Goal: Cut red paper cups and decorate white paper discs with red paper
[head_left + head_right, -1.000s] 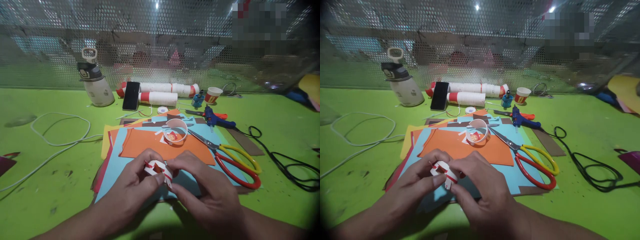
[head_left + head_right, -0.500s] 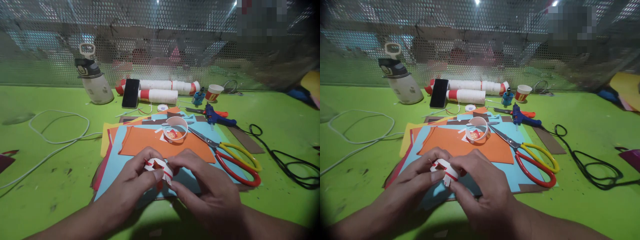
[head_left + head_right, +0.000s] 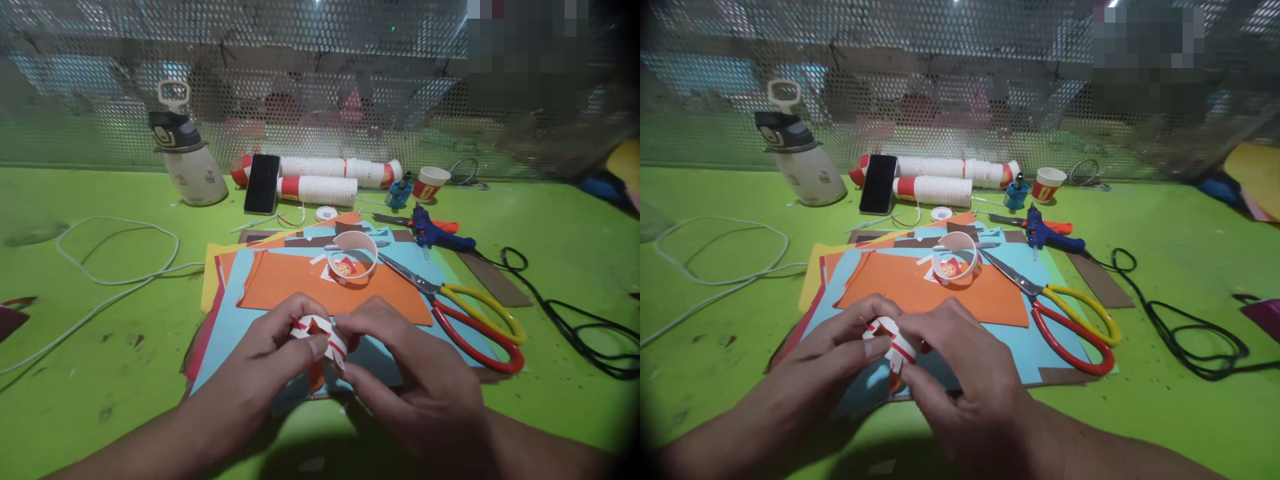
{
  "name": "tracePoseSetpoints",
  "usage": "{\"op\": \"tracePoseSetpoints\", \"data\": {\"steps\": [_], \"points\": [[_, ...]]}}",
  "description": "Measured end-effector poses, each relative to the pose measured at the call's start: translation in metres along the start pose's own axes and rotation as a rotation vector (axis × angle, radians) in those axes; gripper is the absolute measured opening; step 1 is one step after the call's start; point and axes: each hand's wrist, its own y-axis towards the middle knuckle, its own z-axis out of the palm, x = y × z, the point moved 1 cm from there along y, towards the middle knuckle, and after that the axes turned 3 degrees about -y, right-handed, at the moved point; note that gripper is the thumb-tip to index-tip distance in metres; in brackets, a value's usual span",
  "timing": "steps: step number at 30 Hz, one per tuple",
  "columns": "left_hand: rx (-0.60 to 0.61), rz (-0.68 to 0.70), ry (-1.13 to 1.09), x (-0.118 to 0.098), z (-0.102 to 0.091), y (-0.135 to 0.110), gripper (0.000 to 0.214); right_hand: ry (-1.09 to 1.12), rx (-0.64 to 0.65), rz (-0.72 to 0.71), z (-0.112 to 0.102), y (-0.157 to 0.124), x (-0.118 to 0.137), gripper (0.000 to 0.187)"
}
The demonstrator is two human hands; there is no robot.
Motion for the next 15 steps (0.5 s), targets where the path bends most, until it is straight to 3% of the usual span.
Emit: {"op": "tracePoseSetpoints", "data": {"steps": [8, 15], "points": [[0.054, 0.002, 0.008, -0.0022, -0.0008, 0.0012, 0.016, 0.012, 0.015, -0.038, -0.0029, 0.0003, -0.0008, 0.03], [0.073, 0.003, -0.018, -0.0007, -0.0034, 0.0049, 0.014, 0.082, 0.042, 0.065, -0.0009, 0.0011, -0.0026, 0.022]]}}
